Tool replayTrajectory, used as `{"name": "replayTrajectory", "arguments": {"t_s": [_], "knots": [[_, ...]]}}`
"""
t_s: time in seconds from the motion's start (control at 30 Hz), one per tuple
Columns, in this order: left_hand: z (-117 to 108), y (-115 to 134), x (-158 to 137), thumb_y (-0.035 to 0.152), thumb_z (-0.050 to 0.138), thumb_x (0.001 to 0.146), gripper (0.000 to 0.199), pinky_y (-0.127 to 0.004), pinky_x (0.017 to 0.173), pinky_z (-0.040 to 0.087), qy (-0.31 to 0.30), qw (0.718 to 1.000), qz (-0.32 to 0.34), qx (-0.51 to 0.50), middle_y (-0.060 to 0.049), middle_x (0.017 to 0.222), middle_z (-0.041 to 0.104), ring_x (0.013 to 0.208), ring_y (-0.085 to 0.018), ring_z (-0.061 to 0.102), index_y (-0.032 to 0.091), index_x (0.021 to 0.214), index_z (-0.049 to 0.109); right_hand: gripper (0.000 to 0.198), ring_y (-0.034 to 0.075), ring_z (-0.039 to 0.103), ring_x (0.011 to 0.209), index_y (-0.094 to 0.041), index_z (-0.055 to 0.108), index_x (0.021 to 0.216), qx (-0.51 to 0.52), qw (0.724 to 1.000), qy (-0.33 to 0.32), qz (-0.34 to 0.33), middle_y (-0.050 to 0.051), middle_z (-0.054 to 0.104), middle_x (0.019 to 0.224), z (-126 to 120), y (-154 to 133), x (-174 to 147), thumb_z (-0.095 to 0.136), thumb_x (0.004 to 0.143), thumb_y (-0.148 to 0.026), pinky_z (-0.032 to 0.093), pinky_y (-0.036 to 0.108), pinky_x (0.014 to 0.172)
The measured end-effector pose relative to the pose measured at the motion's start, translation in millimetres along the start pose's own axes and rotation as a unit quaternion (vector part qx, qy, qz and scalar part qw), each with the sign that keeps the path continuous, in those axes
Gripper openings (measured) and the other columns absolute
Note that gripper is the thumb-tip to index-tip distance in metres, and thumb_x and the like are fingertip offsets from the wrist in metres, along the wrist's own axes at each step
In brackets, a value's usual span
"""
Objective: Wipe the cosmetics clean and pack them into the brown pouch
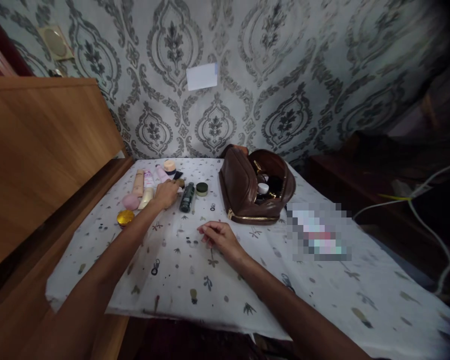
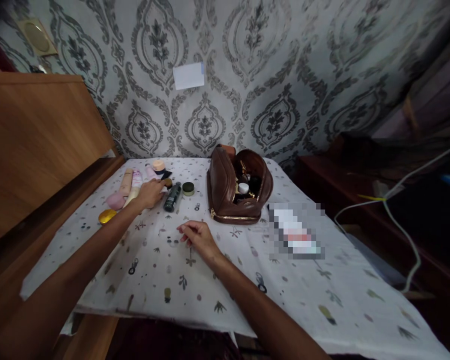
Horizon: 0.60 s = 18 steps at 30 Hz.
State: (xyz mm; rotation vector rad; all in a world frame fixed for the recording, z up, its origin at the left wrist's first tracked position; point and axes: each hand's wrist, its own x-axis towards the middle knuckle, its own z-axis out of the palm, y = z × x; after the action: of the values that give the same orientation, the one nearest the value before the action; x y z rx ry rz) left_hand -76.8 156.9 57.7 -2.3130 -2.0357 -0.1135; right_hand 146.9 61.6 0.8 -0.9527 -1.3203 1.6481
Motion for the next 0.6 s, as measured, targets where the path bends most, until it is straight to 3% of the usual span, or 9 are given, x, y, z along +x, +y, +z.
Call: {"name": "replayTrajectory", "arguments": {"t_s": [0.1,0.2,0.27,0.37,0.47,0.6], "knots": [[-5.3,-10.1,-6.0,0.028,0.052,0.092,0.036,-0.036,0.092,0.045,0.042,0.998,-0.042,-0.026,-0.014,0.126,0.063,0.119,-0.028,0.054,0.016,0.126,0.055,0.035,0.01,0.053,0.053,-0.014,0.072,0.075,0.013,1.0,-0.002,-0.001,0.002,0.063,0.062,-0.5,-1.7,-0.5,0.074,0.069,-0.049,0.037,0.022,0.046],[-8.9,-12.1,-18.2,0.035,0.053,0.092,0.04,-0.03,0.083,0.046,0.079,0.99,-0.05,-0.108,-0.009,0.116,0.067,0.099,-0.022,0.061,0.016,0.127,0.054,0.035,0.01,0.056,0.056,-0.014,0.072,0.086,0.027,1.0,-0.005,-0.005,0.003,0.066,0.075,-1.0,-3.6,-0.7,0.075,0.071,-0.045,0.039,0.021,0.047],[-7.5,-6.0,-28.2,0.036,0.056,0.089,0.036,-0.026,0.073,0.045,0.114,0.967,-0.031,-0.228,-0.005,0.103,0.069,0.082,-0.018,0.06,0.016,0.118,0.06,0.038,0.01,0.059,0.06,-0.015,0.071,0.098,0.03,0.999,-0.005,-0.016,0.004,0.067,0.083,-1.0,-3.5,-0.3,0.075,0.072,-0.044,0.041,0.021,0.049],[1.3,10.6,-41.3,0.032,0.058,0.084,0.025,-0.024,0.067,0.043,0.14,0.916,0.0,-0.375,-0.001,0.088,0.068,0.074,-0.016,0.058,0.015,0.101,0.065,0.045,0.012,0.062,0.066,-0.018,0.067,0.109,0.031,0.999,0.003,-0.043,0.005,0.065,0.096,-0.7,1.3,2.4,0.075,0.073,-0.044,0.047,0.022,0.052],[14.8,27.1,-50.1,0.029,0.06,0.081,0.018,-0.025,0.065,0.042,0.12,0.908,0.022,-0.401,0.0,0.08,0.066,0.07,-0.015,0.056,0.016,0.092,0.065,0.047,0.012,0.063,0.066,-0.021,0.064,0.113,0.039,0.998,0.005,-0.05,0.005,0.063,0.105,-1.1,11.7,7.3,0.076,0.072,-0.043,0.051,0.026,0.056],[31.4,39.7,-59.2,0.032,0.054,0.088,0.019,-0.027,0.066,0.043,0.118,0.913,0.033,-0.389,-0.001,0.081,0.066,0.068,-0.016,0.055,0.017,0.095,0.064,0.044,0.013,0.063,0.064,-0.021,0.062,0.111,0.036,0.998,0.015,-0.048,0.003,0.06,0.099,-4.8,25.4,13.9,0.074,0.072,-0.039,0.053,0.029,0.058]]}}
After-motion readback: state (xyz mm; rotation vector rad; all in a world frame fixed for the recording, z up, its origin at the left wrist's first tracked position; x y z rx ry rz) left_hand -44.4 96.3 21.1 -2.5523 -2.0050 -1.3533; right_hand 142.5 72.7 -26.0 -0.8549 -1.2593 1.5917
